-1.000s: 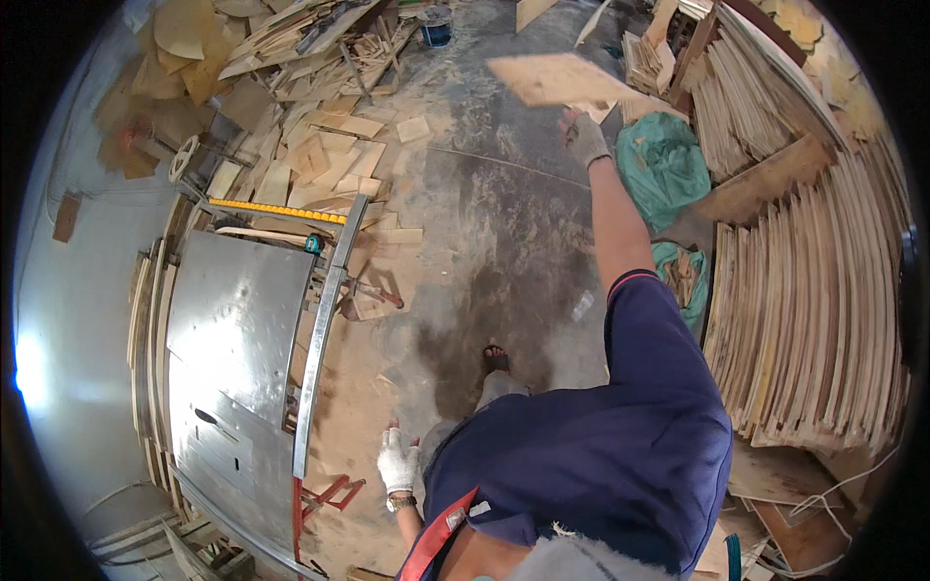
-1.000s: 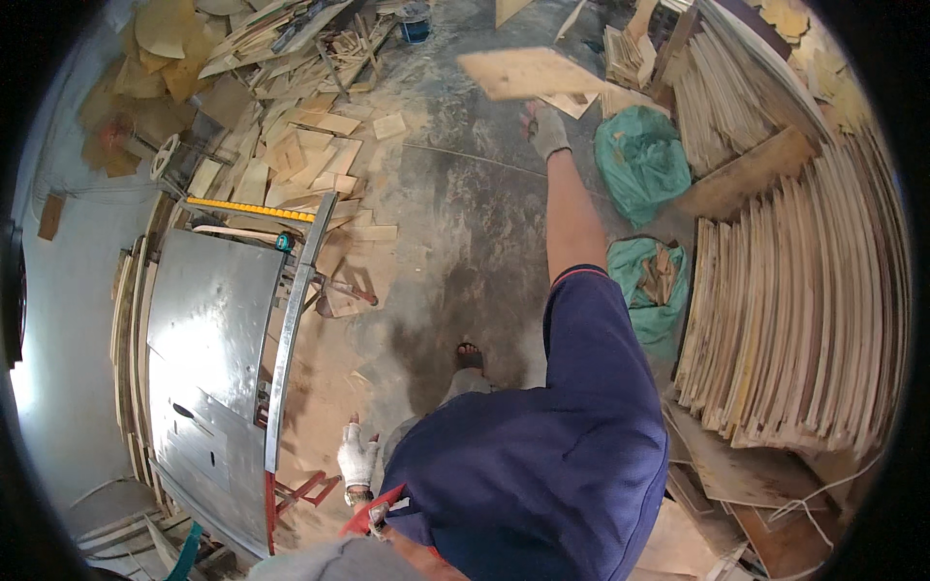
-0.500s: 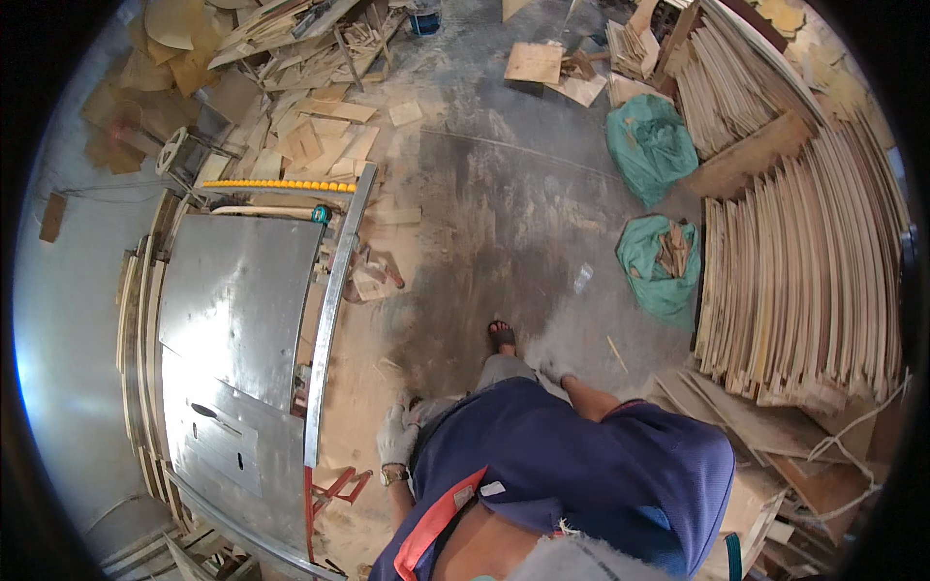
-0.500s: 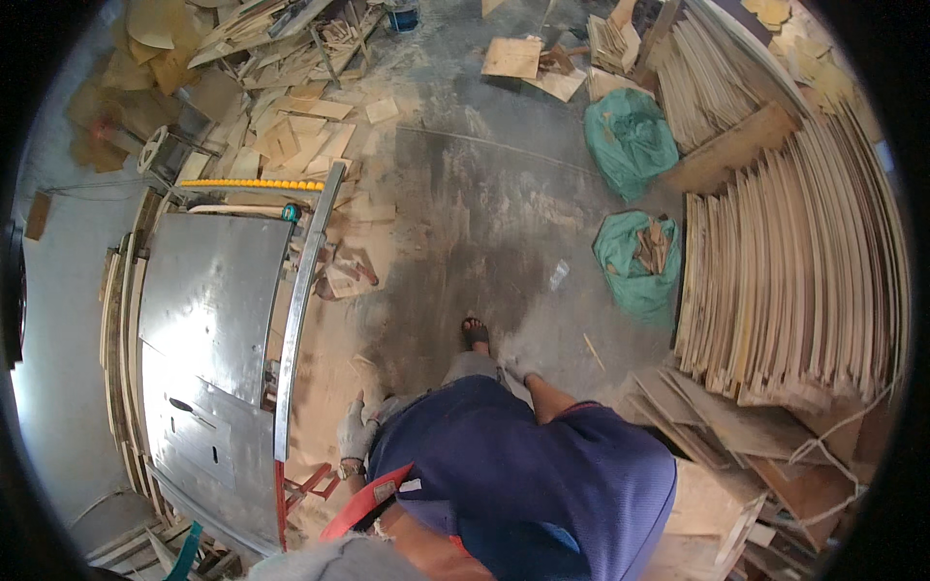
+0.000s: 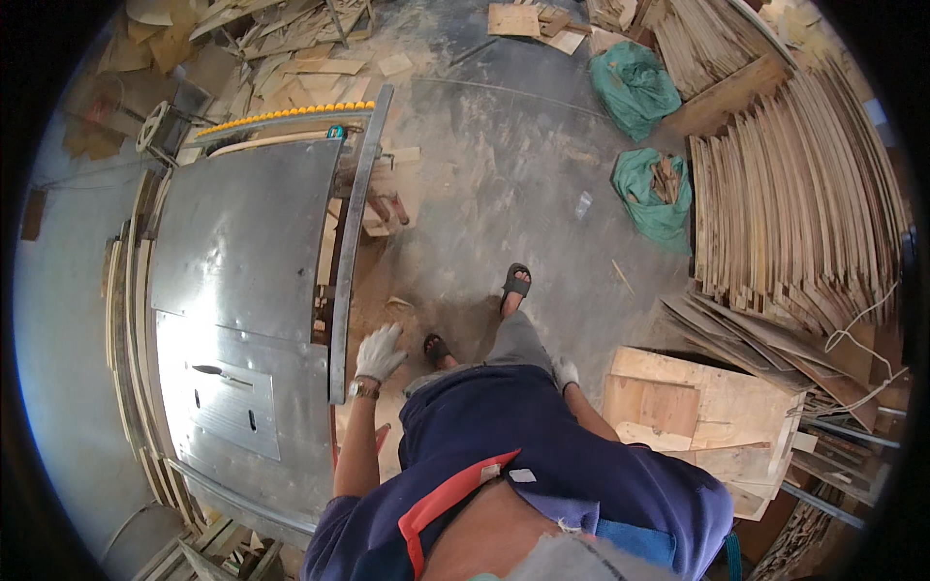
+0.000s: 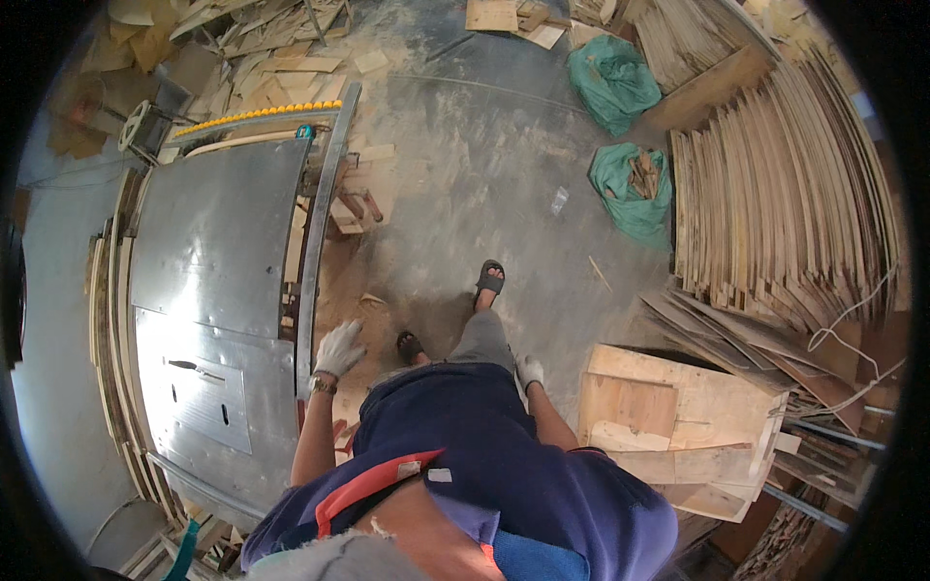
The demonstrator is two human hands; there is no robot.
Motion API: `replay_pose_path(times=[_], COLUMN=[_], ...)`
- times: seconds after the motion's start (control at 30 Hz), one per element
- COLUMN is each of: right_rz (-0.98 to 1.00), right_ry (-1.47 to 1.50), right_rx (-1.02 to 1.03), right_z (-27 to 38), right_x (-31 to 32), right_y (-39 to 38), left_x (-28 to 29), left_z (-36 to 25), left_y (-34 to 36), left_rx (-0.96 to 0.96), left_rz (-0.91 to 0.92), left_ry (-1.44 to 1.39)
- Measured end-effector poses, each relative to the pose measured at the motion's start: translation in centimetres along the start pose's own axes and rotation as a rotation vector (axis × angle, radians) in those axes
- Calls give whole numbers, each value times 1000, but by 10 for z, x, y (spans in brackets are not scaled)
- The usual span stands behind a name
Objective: The person cuts a wooden plank on a table saw, then moves to a miter saw to cut smaller pieces of wood. They use a hammer to tap a small wooden piece on a workbench. The person handles various wooden planks and tools throughout the process.
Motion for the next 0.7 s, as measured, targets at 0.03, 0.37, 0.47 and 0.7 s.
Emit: replay_pose_path(times=[0.03,0.37,0.47,0.7], right_rz=[-20,269,473,566], right_ry=[49,68,-115,-351], right_rx=[8,50,90,-51], right_z=[11,72,78,24], right_x=[10,-14,-71,-123], right_y=[-5,-21,-48,-73], left_x=[-1,-103,-152,-240], left_z=[-3,-69,-60,60], left_y=[5,51,44,-28], left_rx=[-2,-53,104,658], left_rz=[-16,141,204,492], left_ry=[-19,-156,-205,-89])
Point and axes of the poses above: each hand's wrist, its own y-axis towards the middle knuckle, its own x-axis out of the back of the hand, z = x × y, the point moved 6 cm from there along y, towards the middle knuckle, and after that the axes turned 9 degrees about -x, right-handed, at the moved point
